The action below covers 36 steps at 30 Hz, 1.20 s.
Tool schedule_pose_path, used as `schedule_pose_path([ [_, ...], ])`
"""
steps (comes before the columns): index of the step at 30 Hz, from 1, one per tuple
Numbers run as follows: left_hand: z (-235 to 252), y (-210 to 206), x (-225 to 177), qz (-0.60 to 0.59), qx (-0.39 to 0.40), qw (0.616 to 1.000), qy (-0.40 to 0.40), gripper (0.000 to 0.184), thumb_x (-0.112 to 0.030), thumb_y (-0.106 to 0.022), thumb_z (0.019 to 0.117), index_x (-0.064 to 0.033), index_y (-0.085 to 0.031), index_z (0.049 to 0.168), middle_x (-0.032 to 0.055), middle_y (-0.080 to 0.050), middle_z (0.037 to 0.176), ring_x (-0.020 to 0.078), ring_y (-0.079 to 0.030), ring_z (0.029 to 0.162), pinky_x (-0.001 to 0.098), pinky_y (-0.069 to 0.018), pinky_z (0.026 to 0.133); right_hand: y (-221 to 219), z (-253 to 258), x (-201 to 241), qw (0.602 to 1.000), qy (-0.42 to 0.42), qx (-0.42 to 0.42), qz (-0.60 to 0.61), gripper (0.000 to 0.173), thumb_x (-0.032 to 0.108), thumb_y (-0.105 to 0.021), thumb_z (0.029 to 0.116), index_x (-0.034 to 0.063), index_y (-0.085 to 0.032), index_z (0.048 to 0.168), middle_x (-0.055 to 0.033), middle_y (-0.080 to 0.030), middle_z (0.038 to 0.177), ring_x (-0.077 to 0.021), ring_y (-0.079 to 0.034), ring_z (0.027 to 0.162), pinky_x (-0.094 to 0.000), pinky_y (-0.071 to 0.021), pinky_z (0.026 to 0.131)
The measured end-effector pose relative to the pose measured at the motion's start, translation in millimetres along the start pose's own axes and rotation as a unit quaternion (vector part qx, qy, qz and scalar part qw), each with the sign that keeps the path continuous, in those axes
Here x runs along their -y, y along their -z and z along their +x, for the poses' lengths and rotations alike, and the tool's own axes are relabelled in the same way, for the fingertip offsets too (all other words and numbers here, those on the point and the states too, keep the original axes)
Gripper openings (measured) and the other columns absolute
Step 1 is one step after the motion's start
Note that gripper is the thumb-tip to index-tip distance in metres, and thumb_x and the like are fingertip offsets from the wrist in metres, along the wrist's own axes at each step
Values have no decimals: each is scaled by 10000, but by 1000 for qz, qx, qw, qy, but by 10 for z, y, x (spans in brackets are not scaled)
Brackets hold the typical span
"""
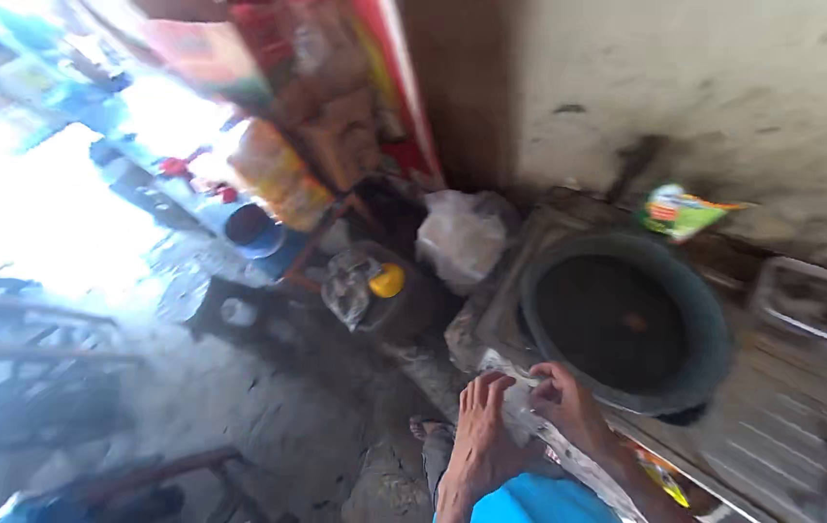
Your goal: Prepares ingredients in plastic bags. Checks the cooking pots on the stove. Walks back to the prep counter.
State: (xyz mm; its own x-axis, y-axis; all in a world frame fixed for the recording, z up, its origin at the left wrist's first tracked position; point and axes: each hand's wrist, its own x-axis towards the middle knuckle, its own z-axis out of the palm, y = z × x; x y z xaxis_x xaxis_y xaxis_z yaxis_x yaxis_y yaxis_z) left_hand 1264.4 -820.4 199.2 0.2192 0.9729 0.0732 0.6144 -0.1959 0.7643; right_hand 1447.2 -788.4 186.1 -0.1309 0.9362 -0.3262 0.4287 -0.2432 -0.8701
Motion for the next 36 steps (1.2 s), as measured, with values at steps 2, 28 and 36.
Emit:
schedule_pose_path([
  [2, -62, 304, 306, 43, -8, 999, -6, 761, -360, -907, 673, -39, -642, 1310, 167, -631, 1352, 349, -572, 1282, 541, -390, 1137, -387, 232, 232, 996, -17, 88, 24, 603, 35, -780, 812, -35, -517, 1350, -134, -711, 938, -224, -699, 814, -416, -592, 782],
  [28, -1102, 4729, 4649, 106, -311, 904, 275, 228, -33, -735, 799, 29, -727, 1018, 143, -737, 911, 323, -718, 857, 523, -566, 807, -6459, 2315, 3377, 808, 288, 469, -209, 242, 197, -608, 940, 40, -710, 1094, -170, -719, 989, -327, -698, 954, -563, -530, 838],
  [36, -992, 6447, 5870, 128, -336, 858, 367, 345, -134, -786, 782, 39, -716, 1072, 183, -734, 937, 374, -713, 868, 579, -564, 802, -8228, 3322, 4658, 775, 254, 567, -120, 275, 161, -609, 952, 23, -704, 1171, -173, -717, 1050, -291, -687, 965, -520, -523, 864],
])
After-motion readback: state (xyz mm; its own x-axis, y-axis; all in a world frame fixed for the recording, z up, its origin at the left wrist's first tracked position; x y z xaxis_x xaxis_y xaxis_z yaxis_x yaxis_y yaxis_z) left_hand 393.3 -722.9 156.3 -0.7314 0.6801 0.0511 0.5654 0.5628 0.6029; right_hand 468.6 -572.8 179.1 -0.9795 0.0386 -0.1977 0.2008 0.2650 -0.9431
